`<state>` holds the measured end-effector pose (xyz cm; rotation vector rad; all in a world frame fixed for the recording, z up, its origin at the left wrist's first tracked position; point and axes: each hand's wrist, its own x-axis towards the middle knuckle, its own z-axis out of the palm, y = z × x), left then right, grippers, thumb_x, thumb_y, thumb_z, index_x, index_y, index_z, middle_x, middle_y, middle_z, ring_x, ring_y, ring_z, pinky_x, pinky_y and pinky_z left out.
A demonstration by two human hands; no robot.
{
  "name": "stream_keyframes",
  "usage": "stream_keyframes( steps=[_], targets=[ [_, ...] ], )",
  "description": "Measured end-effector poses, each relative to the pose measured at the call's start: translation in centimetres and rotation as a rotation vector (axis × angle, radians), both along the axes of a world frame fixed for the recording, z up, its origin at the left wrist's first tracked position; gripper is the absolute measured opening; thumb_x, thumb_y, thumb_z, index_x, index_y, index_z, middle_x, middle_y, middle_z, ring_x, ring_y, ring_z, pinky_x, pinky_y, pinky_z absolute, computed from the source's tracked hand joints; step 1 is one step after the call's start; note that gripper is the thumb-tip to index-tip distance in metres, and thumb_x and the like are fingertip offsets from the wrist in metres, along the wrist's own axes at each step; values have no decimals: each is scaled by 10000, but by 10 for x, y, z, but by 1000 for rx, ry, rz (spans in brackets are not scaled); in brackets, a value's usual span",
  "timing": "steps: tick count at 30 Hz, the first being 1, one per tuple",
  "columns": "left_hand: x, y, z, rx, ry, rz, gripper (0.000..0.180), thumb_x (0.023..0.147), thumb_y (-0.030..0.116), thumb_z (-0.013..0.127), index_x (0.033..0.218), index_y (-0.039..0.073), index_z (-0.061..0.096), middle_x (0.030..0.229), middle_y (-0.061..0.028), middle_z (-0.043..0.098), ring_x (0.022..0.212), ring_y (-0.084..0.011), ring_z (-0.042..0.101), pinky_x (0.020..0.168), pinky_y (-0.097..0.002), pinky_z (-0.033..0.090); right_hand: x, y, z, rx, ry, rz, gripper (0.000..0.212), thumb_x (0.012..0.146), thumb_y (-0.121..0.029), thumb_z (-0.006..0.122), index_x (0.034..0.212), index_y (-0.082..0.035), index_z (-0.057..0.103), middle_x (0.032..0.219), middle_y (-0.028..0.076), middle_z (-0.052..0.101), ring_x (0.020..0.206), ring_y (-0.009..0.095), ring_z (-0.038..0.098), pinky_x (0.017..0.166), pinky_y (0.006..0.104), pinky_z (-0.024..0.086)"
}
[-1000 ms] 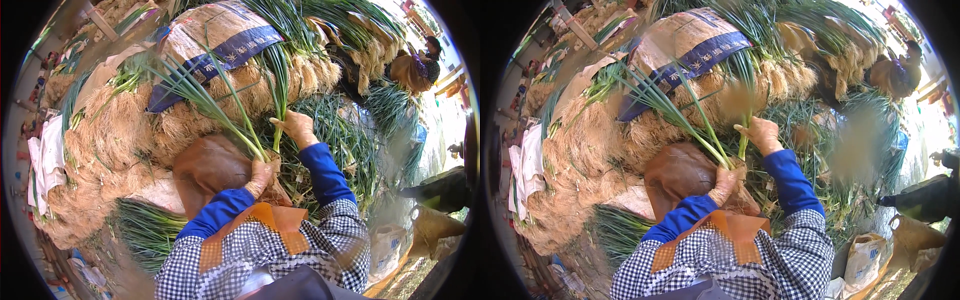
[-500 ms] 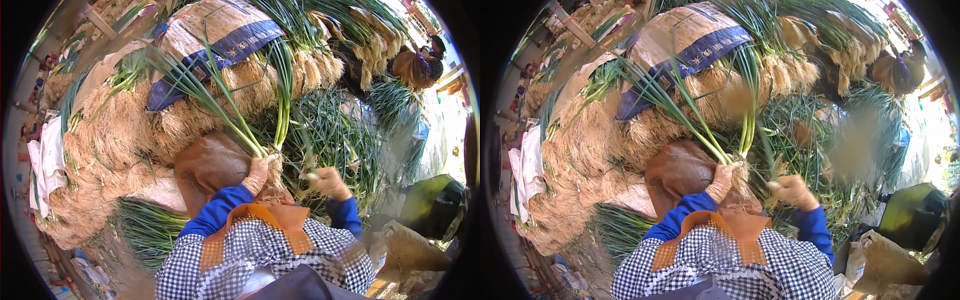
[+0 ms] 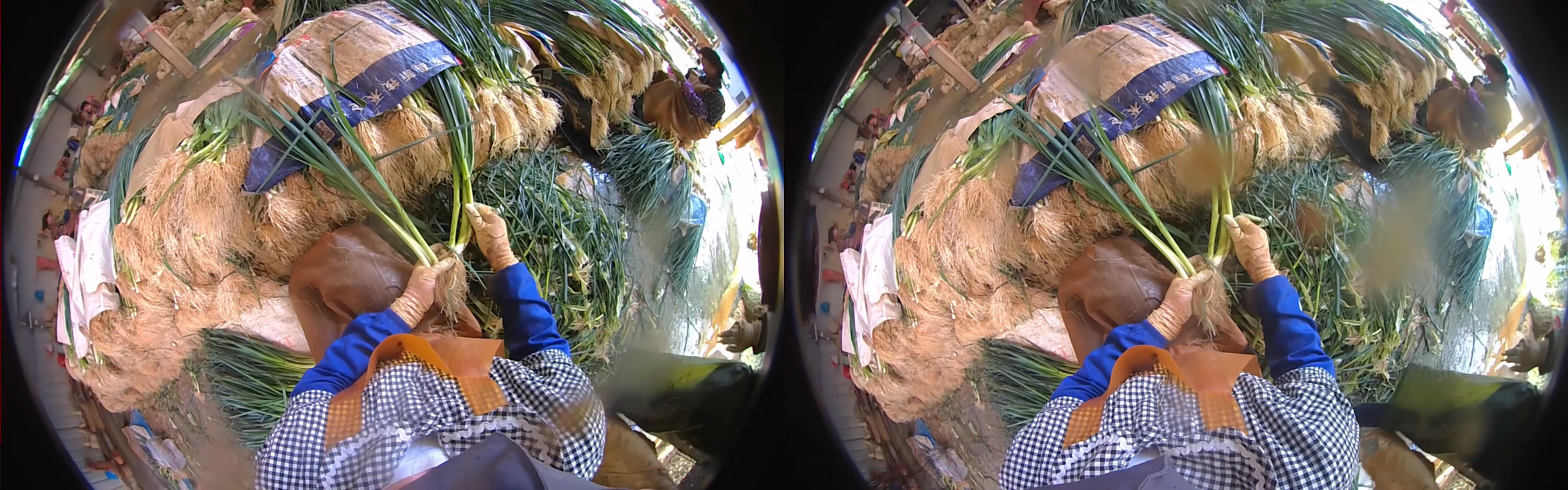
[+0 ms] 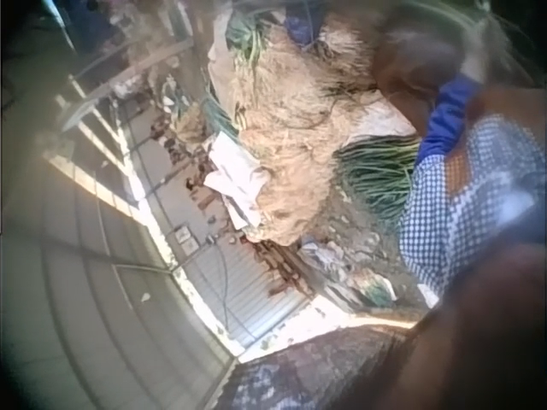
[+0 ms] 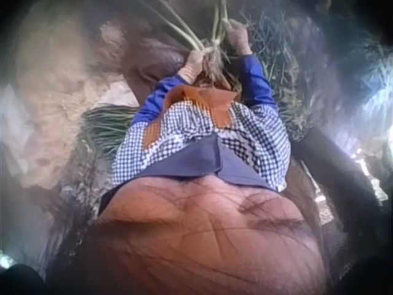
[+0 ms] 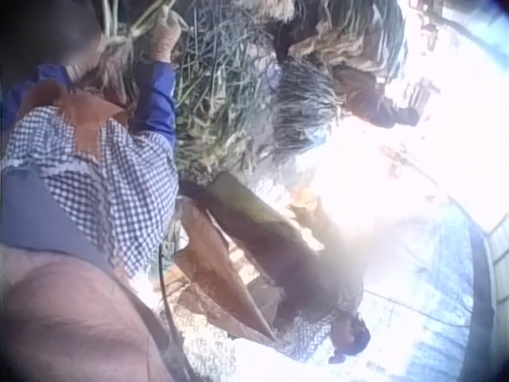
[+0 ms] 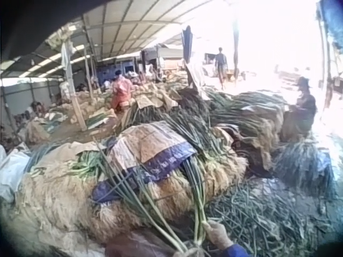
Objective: The person cleans bunches of green onions by hand, removing outer layers and trimming the root ends while wearing gloves.
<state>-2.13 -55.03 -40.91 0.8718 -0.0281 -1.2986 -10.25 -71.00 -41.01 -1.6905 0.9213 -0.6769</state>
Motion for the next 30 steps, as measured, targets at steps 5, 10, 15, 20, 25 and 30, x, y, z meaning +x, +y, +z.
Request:
stream_keyframes(
  steps=[5, 10, 15, 20, 25, 30],
  targets=[
    [-6, -3, 5, -7, -251, -120, 316, 823, 18, 620, 1120, -6, 513, 918, -58, 608, 807, -148, 611, 721, -271, 521, 1, 23, 0, 289, -368, -226, 303, 941, -256, 499, 1073, -3, 601, 872, 3, 608, 754, 84, 532, 689, 221, 446],
    [0, 2, 9, -160, 242, -132, 330, 843, 40, 600, 1151, -11, 496, 930, -75, 608, 816, -163, 617, 715, -282, 532, -6, -1, 6, 357, -296, -211, 373, 946, -335, 464, 757, -63, 635, 554, -40, 477, 488, 55, 381, 466, 195, 311],
    [2, 4, 3, -210, 250, -140, 346, 858, 59, 585, 1182, 1, 478, 955, -75, 606, 831, -161, 614, 735, -290, 529, -7, -14, 40, 316, -295, -118, 384, 946, -328, 451, 772, -34, 625, 537, -11, 480, 459, 71, 393, 447, 207, 323],
    [2, 4, 3, -159, 251, -155, 357, 859, 74, 583, 1195, 8, 482, 939, -70, 607, 811, -156, 608, 726, -278, 522, -4, 1, 4, 665, -490, 130, 301, 917, -259, 510, 1087, -21, 582, 814, -20, 580, 688, 69, 515, 620, 198, 430],
    [6, 7, 10, -110, 77, -113, 269, 858, 93, 586, 1108, 8, 532, 890, -51, 603, 773, -134, 594, 688, -259, 510, 0, 18, 11, 681, -529, 245, 317, 872, -323, 587, 1016, -41, 612, 804, -4, 588, 725, 86, 542, 654, 231, 461],
    [3, 1, 7, 77, -237, 7, 325, 784, 14, 681, 1074, 5, 537, 899, -21, 592, 806, -106, 579, 735, -224, 483, -5, 12, 39, -201, 52, -132, 302, 840, -369, 613, 984, -104, 641, 717, 58, 624, 648, 158, 597, 616, 278, 478]
  ],
)
